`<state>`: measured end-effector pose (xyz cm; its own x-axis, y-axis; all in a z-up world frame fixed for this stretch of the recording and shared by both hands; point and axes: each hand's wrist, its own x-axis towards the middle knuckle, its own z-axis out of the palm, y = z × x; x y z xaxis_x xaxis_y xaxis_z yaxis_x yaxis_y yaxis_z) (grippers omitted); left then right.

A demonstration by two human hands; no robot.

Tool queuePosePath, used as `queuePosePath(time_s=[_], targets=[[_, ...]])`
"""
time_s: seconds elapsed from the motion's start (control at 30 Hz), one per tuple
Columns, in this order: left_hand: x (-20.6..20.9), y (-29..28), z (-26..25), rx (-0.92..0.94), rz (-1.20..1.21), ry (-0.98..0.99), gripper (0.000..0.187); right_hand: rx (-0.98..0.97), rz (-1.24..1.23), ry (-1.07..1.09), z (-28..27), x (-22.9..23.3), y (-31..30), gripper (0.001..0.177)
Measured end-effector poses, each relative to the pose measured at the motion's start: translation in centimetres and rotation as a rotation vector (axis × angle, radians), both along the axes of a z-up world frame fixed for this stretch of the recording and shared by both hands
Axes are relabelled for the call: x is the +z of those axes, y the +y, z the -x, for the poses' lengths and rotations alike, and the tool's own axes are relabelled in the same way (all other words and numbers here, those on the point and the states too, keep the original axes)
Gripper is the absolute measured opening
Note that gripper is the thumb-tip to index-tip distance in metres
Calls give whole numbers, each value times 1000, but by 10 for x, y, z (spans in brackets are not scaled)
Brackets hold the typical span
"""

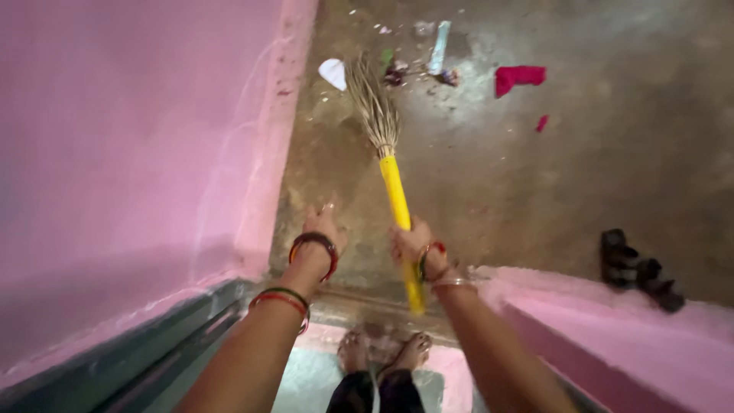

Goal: The person sweeps debris and trash across the floor into a pile using a broom, moving throughout the room and through a doorway.

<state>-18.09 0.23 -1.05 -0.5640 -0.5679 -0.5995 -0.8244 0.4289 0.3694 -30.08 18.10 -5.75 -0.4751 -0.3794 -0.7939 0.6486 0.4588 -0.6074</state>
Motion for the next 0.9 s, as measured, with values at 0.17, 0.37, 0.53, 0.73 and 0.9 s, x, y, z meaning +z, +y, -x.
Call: queuePosePath(time_s=[0.17,0.37,0.53,0.73,0.9], targets=[[-33,44,31,-69,-135,-2,77,-470,296,-141,-30,38,87,20],[-42,104,59,-230,-361,-135,65,-959,-243,-177,-50,-74,135,16],[-45,153,111,-225,-543,-82,57,-1041,415,-663,8,-161,130,7],[-37,156,146,-256,-409,-12,51,-411,803,-717,53,-98,171,19],[-23,158,135,-356,-332,-174,49,-830,248,-222,20,-51,211,13]])
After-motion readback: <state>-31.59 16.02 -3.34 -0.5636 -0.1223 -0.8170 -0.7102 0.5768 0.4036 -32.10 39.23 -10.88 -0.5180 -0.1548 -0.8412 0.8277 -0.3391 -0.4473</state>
